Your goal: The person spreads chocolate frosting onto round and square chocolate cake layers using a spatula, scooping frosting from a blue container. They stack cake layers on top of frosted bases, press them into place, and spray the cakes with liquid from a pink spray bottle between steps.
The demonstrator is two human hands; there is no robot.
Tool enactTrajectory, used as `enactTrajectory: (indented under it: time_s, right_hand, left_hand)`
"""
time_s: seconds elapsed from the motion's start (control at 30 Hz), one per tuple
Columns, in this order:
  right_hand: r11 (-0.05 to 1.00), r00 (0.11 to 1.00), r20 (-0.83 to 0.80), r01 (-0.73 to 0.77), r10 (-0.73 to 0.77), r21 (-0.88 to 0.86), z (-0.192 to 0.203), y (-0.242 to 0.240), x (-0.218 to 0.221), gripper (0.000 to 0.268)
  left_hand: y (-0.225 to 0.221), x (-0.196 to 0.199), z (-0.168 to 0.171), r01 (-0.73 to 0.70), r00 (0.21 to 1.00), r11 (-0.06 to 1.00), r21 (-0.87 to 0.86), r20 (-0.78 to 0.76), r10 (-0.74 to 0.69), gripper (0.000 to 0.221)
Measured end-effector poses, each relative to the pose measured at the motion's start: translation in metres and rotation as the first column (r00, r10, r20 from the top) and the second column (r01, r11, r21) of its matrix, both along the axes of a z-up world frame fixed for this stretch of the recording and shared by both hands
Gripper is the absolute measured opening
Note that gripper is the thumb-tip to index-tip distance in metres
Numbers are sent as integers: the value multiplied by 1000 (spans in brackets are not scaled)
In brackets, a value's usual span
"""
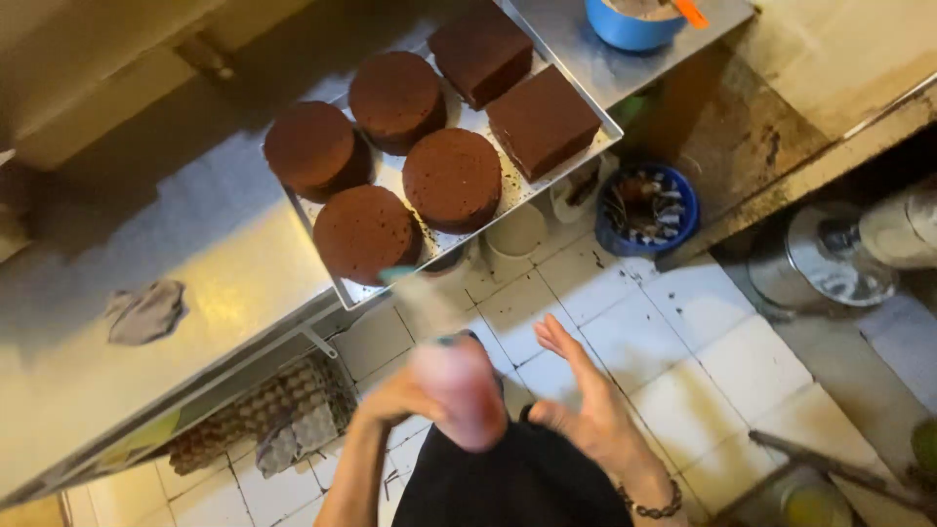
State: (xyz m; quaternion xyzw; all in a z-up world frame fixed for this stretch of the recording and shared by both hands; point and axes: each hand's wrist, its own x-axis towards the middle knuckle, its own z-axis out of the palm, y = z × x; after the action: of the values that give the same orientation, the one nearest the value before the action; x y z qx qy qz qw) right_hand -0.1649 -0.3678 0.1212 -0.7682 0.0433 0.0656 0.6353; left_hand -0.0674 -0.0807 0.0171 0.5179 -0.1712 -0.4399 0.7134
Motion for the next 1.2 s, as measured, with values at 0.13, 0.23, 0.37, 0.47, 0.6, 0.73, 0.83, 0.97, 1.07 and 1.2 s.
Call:
enactTrajectory:
  time_s: [0.13, 0.23, 0.37, 0.47, 0.6, 0.73, 0.83, 0.97, 1.07, 1.2]
  right_hand:
    - [978, 964, 210, -184, 161, 95, 26, 0, -16, 105]
    - [974, 975, 202, -133, 95, 186, 30, 11, -36, 73]
    - [984, 933, 323, 123, -158, 126, 27, 37, -57, 45]
    - [987, 902, 405, 157, -152, 21, 15, 60, -54, 46]
    - [960, 904, 361, 270, -228, -69, -4, 91, -47, 43]
    - [946, 921, 296, 299, -252, -125, -16, 132, -34, 39]
    - [947, 932, 259, 293, -252, -133, -28, 173, -18, 38]
    - [939, 938, 221, 304, -266, -160, -36, 219, -9, 34]
    - [892, 913, 230, 388, -337, -231, -39, 244, -7, 22]
    - [853, 883, 225, 460, -411, -245, -46, 267, -9, 12]
  left_hand:
    - [-66, -37, 58, 336, 940, 942, -1, 58, -336, 85]
    - [-67, -53, 43, 379, 923, 925, 34, 64, -381, 96]
    - [-63, -77, 12, 216, 956, 948, -234, -148, -254, 122]
    - [-25, -116, -110, -87, 737, 995, -57, -676, 25, 85]
    - [-28, -133, -77, -82, 761, 969, -235, -642, -91, 89]
    - [12, -139, -93, -105, 680, 961, -258, -723, -120, 78]
    - [55, -139, -113, -103, 658, 960, -261, -742, -131, 66]
    - [102, -135, -125, -96, 644, 986, -136, -764, -43, 62]
    - [125, -126, -104, -50, 664, 988, -148, -743, -78, 73]
    - [150, -121, -109, 3, 655, 972, -234, -734, -179, 67]
